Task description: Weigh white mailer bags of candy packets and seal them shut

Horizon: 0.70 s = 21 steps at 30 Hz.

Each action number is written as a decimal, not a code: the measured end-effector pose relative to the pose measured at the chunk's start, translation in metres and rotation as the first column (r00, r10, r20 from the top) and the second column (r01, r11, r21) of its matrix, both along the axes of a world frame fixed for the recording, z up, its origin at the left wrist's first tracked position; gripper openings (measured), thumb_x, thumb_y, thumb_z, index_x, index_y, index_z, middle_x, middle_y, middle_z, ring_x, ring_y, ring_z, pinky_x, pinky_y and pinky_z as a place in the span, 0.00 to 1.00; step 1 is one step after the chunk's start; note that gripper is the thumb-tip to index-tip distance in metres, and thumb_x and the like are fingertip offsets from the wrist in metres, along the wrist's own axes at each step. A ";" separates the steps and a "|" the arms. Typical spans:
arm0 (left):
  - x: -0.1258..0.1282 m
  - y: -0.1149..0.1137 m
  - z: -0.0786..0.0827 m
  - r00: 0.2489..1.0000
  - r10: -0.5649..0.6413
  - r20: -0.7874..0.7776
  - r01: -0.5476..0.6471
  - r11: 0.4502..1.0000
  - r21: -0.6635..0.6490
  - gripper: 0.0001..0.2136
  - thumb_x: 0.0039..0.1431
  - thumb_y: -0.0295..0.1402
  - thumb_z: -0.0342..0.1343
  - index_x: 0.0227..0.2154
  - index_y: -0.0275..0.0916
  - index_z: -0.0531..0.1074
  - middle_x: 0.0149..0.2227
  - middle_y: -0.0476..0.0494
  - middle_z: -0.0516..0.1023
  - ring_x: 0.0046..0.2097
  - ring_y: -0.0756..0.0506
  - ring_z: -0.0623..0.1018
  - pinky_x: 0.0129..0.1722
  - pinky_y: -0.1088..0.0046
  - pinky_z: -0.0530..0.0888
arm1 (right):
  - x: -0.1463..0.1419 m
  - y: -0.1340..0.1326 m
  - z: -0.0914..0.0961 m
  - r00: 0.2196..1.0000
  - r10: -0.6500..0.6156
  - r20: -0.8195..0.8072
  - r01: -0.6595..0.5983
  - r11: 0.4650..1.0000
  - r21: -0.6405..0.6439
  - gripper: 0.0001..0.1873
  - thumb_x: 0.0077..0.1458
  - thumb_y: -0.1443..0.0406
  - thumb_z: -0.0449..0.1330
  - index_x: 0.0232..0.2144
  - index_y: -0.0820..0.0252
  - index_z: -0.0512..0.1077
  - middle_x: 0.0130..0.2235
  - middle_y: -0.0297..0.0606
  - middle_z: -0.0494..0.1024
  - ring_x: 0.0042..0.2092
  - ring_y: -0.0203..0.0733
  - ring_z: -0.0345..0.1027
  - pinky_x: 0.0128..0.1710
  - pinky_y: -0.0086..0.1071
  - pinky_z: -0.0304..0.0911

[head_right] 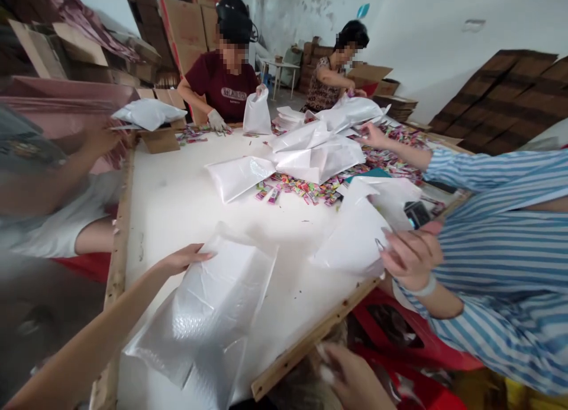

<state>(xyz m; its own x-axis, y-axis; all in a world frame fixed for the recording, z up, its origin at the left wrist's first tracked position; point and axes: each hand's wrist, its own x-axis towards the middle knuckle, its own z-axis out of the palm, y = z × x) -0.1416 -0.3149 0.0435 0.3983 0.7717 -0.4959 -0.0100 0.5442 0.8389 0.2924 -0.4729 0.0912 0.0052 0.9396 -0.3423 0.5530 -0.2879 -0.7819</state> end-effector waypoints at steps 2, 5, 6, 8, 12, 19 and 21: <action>0.001 0.000 0.001 0.999 -0.009 -0.032 0.010 1.000 0.022 0.25 0.40 0.42 0.66 0.41 0.33 0.74 0.39 0.37 0.79 0.39 0.39 0.78 0.37 0.67 0.74 | -0.055 0.041 -0.005 0.958 -0.008 -0.285 -0.026 0.993 -0.116 0.17 0.37 0.54 0.63 0.32 0.55 0.74 0.29 0.40 0.77 0.31 0.46 0.70 0.30 0.38 0.66; -0.001 -0.006 -0.003 0.994 0.046 -0.094 -0.037 0.995 0.092 0.24 0.38 0.42 0.66 0.38 0.34 0.73 0.35 0.40 0.79 0.35 0.41 0.77 0.34 0.67 0.73 | -0.125 0.108 -0.019 0.843 -0.028 -0.538 -0.027 0.995 -0.095 0.23 0.38 0.56 0.64 0.40 0.57 0.73 0.33 0.39 0.78 0.33 0.44 0.70 0.34 0.37 0.66; -0.004 -0.009 -0.004 0.990 0.079 -0.121 -0.064 0.990 0.125 0.23 0.38 0.42 0.66 0.37 0.34 0.73 0.33 0.42 0.78 0.33 0.42 0.77 0.33 0.67 0.73 | -0.140 0.125 -0.026 0.826 -0.029 -0.562 -0.030 0.995 -0.094 0.22 0.37 0.58 0.64 0.38 0.59 0.73 0.31 0.38 0.78 0.32 0.43 0.70 0.34 0.36 0.66; -0.011 -0.019 -0.004 0.973 0.148 -0.178 -0.111 0.973 0.203 0.19 0.38 0.42 0.65 0.32 0.35 0.72 0.29 0.45 0.76 0.31 0.44 0.75 0.32 0.68 0.71 | -0.155 0.144 -0.040 0.825 -0.010 -0.566 -0.054 0.994 -0.097 0.18 0.36 0.60 0.64 0.33 0.60 0.74 0.28 0.37 0.77 0.29 0.43 0.69 0.32 0.35 0.65; -0.023 -0.039 0.009 0.935 0.225 -0.275 -0.119 0.927 0.355 0.12 0.41 0.39 0.64 0.26 0.37 0.72 0.30 0.45 0.75 0.37 0.43 0.74 0.41 0.68 0.70 | -0.151 0.144 -0.047 0.854 0.095 -0.512 -0.141 0.989 -0.051 0.11 0.39 0.64 0.64 0.30 0.59 0.75 0.29 0.36 0.78 0.33 0.43 0.70 0.35 0.34 0.64; -0.041 -0.067 0.032 0.928 0.083 -0.362 0.214 0.677 0.704 0.08 0.54 0.35 0.56 0.34 0.41 0.76 0.38 0.38 0.79 0.47 0.39 0.73 0.51 0.58 0.67 | -0.125 0.109 -0.024 0.822 0.566 -0.057 -0.480 0.743 0.466 0.13 0.51 0.69 0.52 0.32 0.52 0.76 0.35 0.37 0.76 0.42 0.42 0.68 0.48 0.39 0.62; -0.057 -0.079 0.030 0.864 -0.003 -0.503 0.384 0.651 0.655 0.08 0.54 0.32 0.54 0.34 0.43 0.78 0.40 0.40 0.80 0.51 0.38 0.72 0.53 0.57 0.66 | -0.116 0.094 -0.030 0.713 0.693 0.108 -0.669 0.626 0.401 0.16 0.51 0.72 0.50 0.30 0.51 0.76 0.35 0.36 0.76 0.43 0.42 0.68 0.54 0.43 0.58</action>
